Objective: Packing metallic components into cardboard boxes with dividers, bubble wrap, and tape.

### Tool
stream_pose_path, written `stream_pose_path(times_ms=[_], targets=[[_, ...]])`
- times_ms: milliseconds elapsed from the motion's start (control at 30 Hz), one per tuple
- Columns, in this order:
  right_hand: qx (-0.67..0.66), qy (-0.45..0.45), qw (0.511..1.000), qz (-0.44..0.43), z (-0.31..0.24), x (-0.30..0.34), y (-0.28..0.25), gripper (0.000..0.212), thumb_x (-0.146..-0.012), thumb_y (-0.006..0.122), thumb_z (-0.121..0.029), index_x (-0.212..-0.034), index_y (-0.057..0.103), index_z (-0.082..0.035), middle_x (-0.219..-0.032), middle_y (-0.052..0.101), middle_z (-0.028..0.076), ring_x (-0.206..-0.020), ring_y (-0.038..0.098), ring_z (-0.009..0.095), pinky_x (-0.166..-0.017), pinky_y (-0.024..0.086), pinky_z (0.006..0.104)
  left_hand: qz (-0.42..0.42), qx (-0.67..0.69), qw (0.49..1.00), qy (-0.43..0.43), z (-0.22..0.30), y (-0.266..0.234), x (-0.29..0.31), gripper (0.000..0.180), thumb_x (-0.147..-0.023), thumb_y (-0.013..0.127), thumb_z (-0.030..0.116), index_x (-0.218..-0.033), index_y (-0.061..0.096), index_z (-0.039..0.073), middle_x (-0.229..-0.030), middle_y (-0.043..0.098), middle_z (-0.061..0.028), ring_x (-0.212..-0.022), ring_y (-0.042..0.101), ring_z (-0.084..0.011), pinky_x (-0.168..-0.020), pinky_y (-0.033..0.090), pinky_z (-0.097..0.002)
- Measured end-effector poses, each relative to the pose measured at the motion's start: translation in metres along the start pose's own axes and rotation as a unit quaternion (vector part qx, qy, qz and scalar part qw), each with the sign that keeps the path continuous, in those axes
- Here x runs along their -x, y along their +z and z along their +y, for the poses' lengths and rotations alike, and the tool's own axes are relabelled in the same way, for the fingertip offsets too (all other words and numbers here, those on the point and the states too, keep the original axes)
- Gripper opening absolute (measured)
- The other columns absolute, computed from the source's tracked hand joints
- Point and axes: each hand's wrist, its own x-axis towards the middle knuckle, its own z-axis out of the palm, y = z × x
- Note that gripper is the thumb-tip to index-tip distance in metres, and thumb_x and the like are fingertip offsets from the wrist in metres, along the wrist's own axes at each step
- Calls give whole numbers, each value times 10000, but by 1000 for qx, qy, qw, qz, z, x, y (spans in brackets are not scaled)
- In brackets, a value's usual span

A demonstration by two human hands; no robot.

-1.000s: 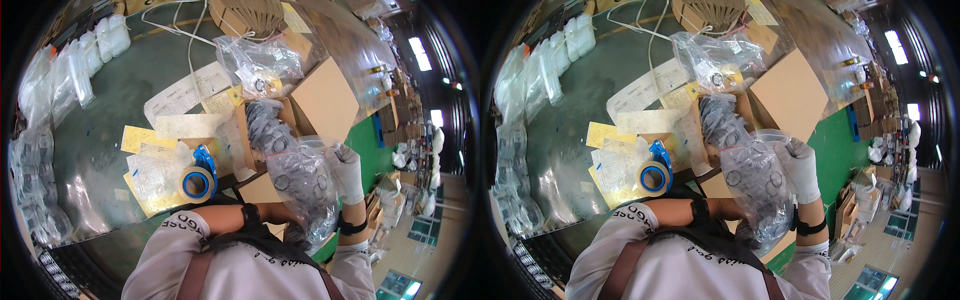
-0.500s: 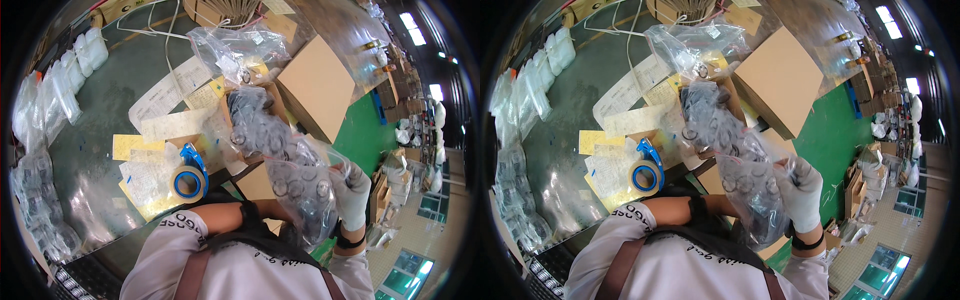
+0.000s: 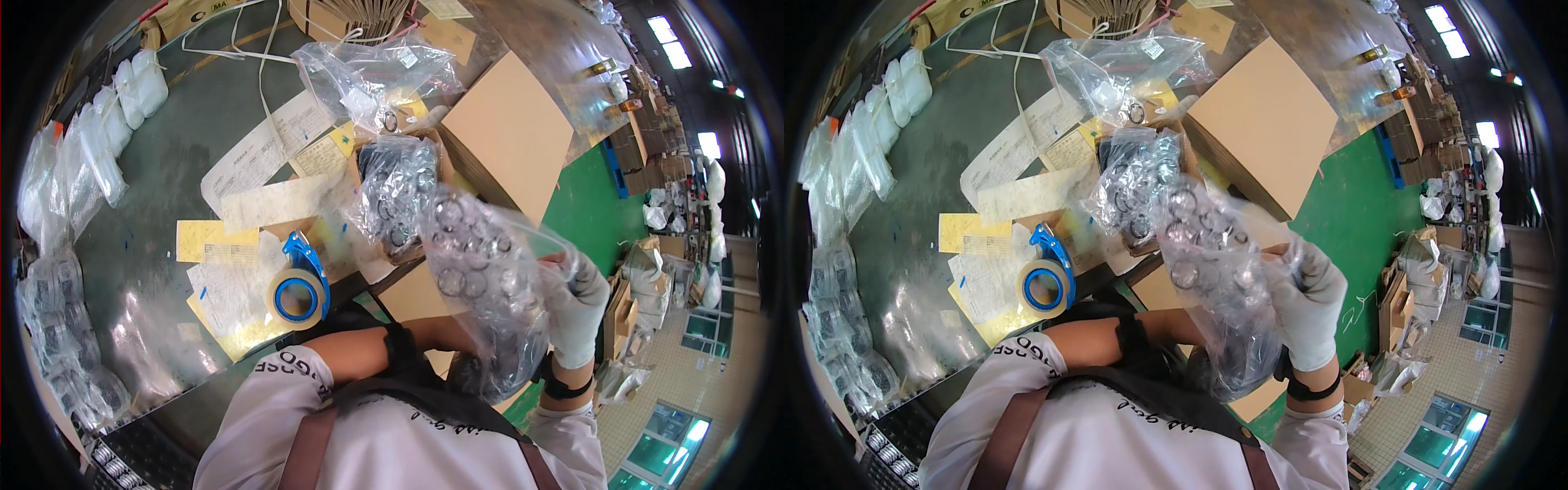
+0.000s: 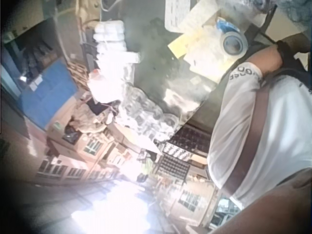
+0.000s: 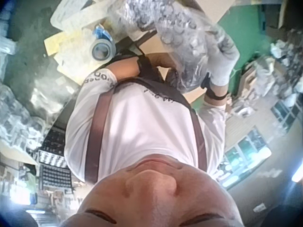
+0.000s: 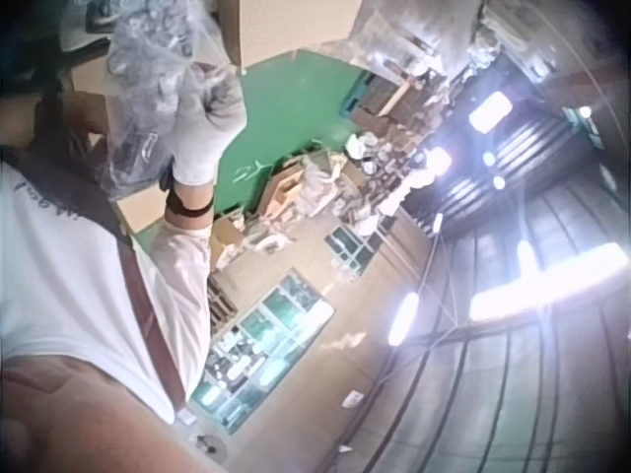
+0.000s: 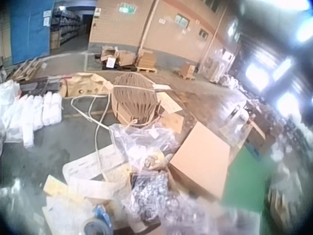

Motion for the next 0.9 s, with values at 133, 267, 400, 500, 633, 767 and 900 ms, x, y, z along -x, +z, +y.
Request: stream_pose_path(times_ms=[133,267,400,500,633,767,900], targets=[[25,41,998,-37,16,-10,-3,100,-814,611,81,-904,616,40,-817,641,12,-712,541,35,-647,438,183,-5,-35,995,-89,-16,-4,-4,674,-735,721,121,-1343,446,25,-1259,565,-128,-1105,551,-182,-948,445,-344],[-3,24,999,-23,-1,-1,5,103,-816,613,83,-900,614,23,-809,619,-11,-702,505,21,-631,403,169,100,45,994,4,-19,5,-3,731,-654,742,56,-1327,458,38,-1224,573,-122,-1099,553,-191,-949,448,-344],[45,23,998,-36,14,-5,-3,103,-819,613,80,-908,608,28,-826,641,24,-706,529,38,-650,419,172,42,59,997,3,-22,-6,-14,761,-607,737,22,-1312,451,34,-1188,576,-114,-1090,555,-217,-962,444,-356],[22,10,1000,-11,8,2,-7,87,-825,613,69,-900,612,26,-817,632,13,-700,524,37,-644,416,174,79,54,995,30,-22,4,-10,779,-597,736,23,-1315,435,34,-1211,558,-118,-1115,536,-223,-971,438,-356],[29,17,999,9,10,6,-13,79,-815,617,58,-884,621,20,-802,626,5,-685,514,34,-626,411,175,29,-15,998,56,-19,3,-18,795,-586,729,16,-1320,423,31,-1249,528,-120,-1162,502,-226,-1004,409,-357],[49,46,998,13,23,11,-17,82,-812,614,52,-888,627,23,-775,607,-20,-641,483,29,-577,386,174,63,23,998,-6,-47,-2,-16,820,-559,738,12,-1318,427,16,-1285,499,-128,-1215,456,-233,-1050,357,-358],[-19,20,997,73,30,23,-22,110,-803,635,37,-910,617,17,-793,635,13,-646,522,41,-588,405,173,65,-94,993,-22,-33,-6,-13,808,-544,753,41,-1298,462,23,-1310,473,-129,-1232,436,-239,-1054,349,-353]])
